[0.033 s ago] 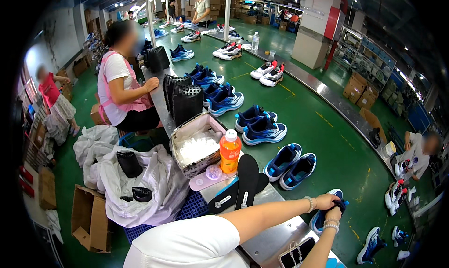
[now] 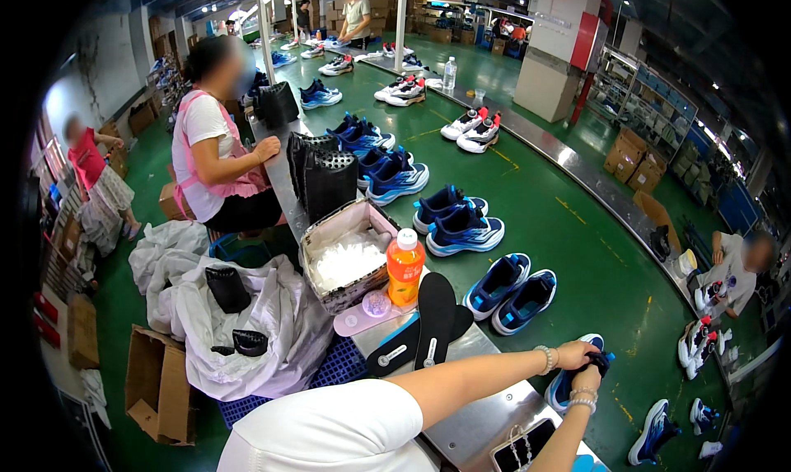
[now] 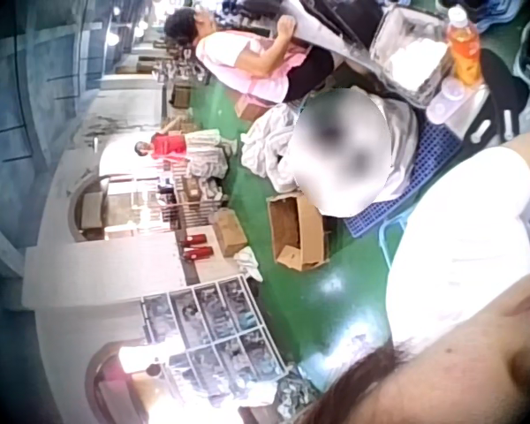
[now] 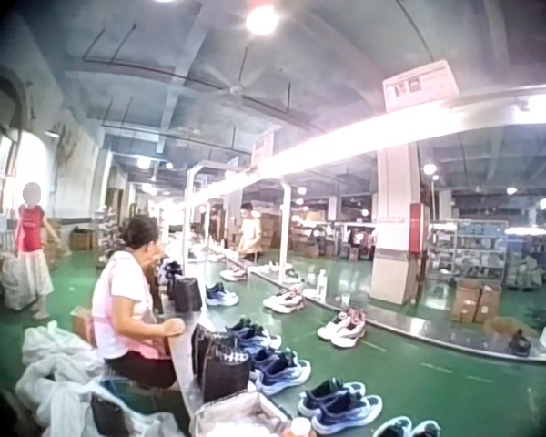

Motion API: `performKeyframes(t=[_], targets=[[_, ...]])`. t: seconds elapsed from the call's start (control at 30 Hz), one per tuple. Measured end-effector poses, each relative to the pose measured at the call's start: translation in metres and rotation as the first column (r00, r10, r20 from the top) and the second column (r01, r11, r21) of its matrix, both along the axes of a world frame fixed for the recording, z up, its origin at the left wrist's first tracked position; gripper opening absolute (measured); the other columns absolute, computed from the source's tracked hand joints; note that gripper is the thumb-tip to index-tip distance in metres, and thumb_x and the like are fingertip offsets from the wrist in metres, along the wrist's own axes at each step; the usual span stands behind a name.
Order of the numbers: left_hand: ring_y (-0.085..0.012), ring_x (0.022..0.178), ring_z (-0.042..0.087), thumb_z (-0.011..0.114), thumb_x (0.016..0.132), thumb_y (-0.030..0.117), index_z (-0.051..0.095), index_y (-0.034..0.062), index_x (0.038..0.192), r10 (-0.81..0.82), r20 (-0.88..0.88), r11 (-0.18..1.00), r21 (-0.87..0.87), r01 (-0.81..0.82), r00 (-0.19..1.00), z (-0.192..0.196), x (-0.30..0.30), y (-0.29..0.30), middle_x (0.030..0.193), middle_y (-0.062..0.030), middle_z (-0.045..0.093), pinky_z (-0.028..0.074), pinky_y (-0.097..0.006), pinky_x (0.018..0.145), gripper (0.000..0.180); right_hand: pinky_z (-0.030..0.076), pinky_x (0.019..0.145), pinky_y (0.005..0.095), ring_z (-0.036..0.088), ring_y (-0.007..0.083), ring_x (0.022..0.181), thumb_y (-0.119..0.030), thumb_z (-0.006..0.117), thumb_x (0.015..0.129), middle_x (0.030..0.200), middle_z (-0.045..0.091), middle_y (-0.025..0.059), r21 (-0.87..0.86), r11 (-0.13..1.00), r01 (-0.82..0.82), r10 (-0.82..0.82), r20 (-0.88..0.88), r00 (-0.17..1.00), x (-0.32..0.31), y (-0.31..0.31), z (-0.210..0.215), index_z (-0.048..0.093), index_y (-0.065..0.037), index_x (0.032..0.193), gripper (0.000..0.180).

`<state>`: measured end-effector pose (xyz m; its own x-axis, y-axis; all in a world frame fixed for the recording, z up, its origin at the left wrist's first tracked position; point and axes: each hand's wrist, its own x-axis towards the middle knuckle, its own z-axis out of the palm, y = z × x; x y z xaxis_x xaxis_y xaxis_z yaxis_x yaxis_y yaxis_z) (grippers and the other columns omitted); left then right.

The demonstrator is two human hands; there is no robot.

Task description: The person picks up blue labels and applies them to the soles of sneakers moving along a conveyor belt, then places an insole into a shoe.

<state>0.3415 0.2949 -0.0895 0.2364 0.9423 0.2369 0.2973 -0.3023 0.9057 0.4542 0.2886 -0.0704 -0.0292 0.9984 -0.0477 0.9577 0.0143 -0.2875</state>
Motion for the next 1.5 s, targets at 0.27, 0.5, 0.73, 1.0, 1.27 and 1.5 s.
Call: performKeyframes(t=[0.27,0.5,0.73,1.0,1.27,1.5], targets=[[-0.0331,0.085,0.054,0.055,0.070,0.007,0.049,0.0025,0.101,0.389,0.120,0.802,0.444,-0.400,0.913,0.036,0.017,-0.038,0.091,-0.0181,0.056,0.043,-0.038,0.076,0.032,0.041,0.077,0.0381,0.054,0.0328,0.086,-0.012,0.054,0.078,0.095,0.058,0.0184,0.434,0.898,0.073,0.076,-0.315,0.946,0.016,-0.102,0.008,0.054,0.004,0.098,0.026],[-0.0276,0.076,0.061,0.059,0.064,0.005,0.063,0.0062,0.068,0.018,-0.804,0.998,0.051,0.039,0.595,0.015,0.064,0.001,0.073,-0.0073,0.062,0.050,-0.034,0.062,0.006,0.040,0.079,0.0354,0.054,0.0325,0.089,-0.010,0.056,0.078,0.099,0.057,0.0195,0.382,0.915,0.128,0.106,-0.535,0.838,-0.010,-0.123,0.006,0.051,0.005,0.105,0.031],[-0.0275,0.076,0.061,0.058,0.068,0.009,0.063,0.0054,0.070,-0.062,-0.911,0.998,-0.046,0.049,0.408,0.001,0.071,0.022,0.073,-0.0088,0.062,0.049,-0.034,0.062,0.006,0.039,0.081,0.0357,0.053,0.0338,0.094,-0.009,0.055,0.078,0.101,0.056,0.0205,0.372,0.928,0.021,0.158,-0.442,0.883,-0.006,-0.118,0.007,0.051,0.005,0.105,0.031],[-0.0290,0.075,0.060,0.056,0.071,0.013,0.062,0.0034,0.070,-0.028,-0.885,1.000,-0.021,0.019,0.465,-0.002,0.072,0.025,0.073,-0.0115,0.061,0.049,-0.035,0.063,0.011,0.046,0.071,0.0327,0.059,0.0268,0.082,-0.006,0.059,0.075,0.099,0.058,0.0201,0.145,0.987,0.069,0.027,-0.576,0.817,0.011,-0.126,0.025,0.048,0.004,0.112,0.041],[-0.0305,0.073,0.060,0.055,0.073,0.016,0.061,0.0015,0.070,-0.116,-0.865,0.993,-0.101,0.057,0.488,-0.009,0.065,0.029,0.072,-0.0142,0.060,0.048,-0.036,0.063,0.017,0.046,0.068,0.0335,0.061,0.0255,0.073,-0.015,0.060,0.077,0.082,0.063,0.0166,0.300,0.954,-0.012,0.161,-0.478,0.863,-0.002,-0.144,0.051,0.062,0.004,0.088,0.022],[-0.0319,0.072,0.059,0.053,0.076,0.020,0.060,-0.0002,0.070,-0.203,-0.834,0.979,-0.161,0.126,0.514,-0.006,0.061,0.026,0.071,-0.0166,0.060,0.047,-0.037,0.063,0.022,0.044,0.073,0.0345,0.058,0.0259,0.080,-0.016,0.058,0.080,0.090,0.061,0.0191,0.181,0.971,-0.155,0.218,-0.409,0.886,0.033,-0.160,0.061,0.059,0.004,0.096,0.025]])
